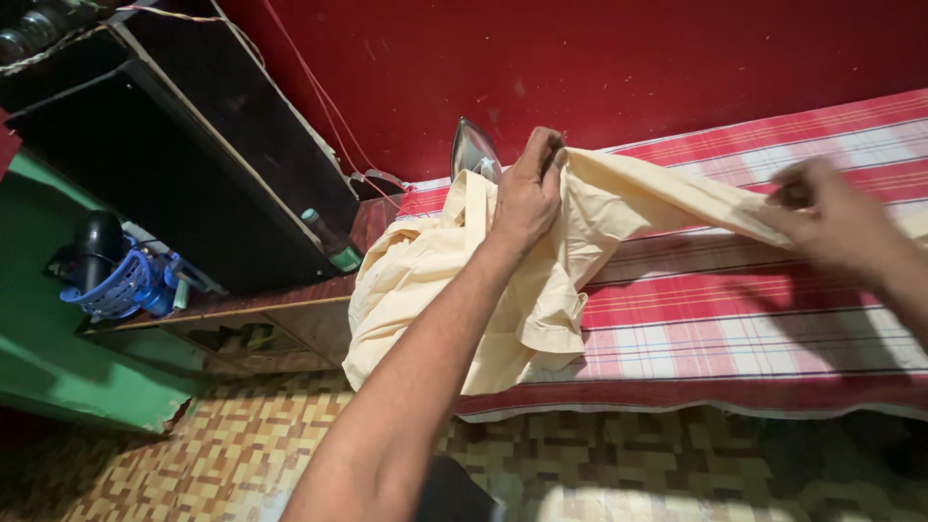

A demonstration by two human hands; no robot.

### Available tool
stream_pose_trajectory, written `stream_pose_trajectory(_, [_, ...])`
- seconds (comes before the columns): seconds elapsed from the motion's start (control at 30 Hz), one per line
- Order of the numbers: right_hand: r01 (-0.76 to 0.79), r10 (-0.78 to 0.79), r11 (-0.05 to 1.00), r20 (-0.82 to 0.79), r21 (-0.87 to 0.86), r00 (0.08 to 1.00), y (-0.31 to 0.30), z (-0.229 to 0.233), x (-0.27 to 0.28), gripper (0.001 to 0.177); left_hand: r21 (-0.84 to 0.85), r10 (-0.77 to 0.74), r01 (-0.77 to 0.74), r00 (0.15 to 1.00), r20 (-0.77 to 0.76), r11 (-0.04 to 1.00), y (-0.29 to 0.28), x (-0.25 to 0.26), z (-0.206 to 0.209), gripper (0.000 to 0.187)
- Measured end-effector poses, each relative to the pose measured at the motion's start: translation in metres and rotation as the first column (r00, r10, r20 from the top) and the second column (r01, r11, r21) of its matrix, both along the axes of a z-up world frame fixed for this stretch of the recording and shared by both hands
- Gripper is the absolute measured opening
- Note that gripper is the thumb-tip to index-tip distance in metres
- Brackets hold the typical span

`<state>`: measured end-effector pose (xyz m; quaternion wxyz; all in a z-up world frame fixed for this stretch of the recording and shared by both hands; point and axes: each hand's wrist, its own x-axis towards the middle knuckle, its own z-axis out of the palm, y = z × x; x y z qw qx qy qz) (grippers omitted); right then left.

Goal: The person irons a light-colored shirt on a table covered with a red and white checkered cloth. They use an electric iron to smooth the fabric, frequently adjusting and repositioning the shirt to iron different sections.

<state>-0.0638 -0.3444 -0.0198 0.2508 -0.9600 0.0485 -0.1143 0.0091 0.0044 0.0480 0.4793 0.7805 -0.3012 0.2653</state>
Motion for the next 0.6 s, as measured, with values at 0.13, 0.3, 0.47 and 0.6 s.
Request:
stream_pose_trajectory(0.13, [-0.008,-0.029,0.885,-0.073,-0.466,0.997,0.033,-0.011,-0.003,0.074,0.048,-0.025,0.032,0.99,-0.137,0.998,-0.005,-0.01,0.015,0.017])
stream_pose_trajectory(0.3, [0.121,-0.117,0.986,0.043,-0.114,0.992,0.033,0.009,0.006,0.037,0.311,0.031,0.005,0.993,-0.11,0.95,0.016,-0.01,0.032,0.053])
stream_pose_trajectory(0.47, [0.135,-0.121,0.976,-0.089,0.173,0.989,0.013,0.041,0.018,0.041,0.512,0.256,-0.186,0.964,-0.069,0.838,0.026,0.007,0.021,0.038])
stream_pose_trajectory(0.6, [0.092,-0.073,0.859,-0.058,0.504,0.996,0.011,0.045,0.022,0.042,0.482,0.313,-0.228,0.945,-0.101,0.846,0.022,0.022,0.004,0.032])
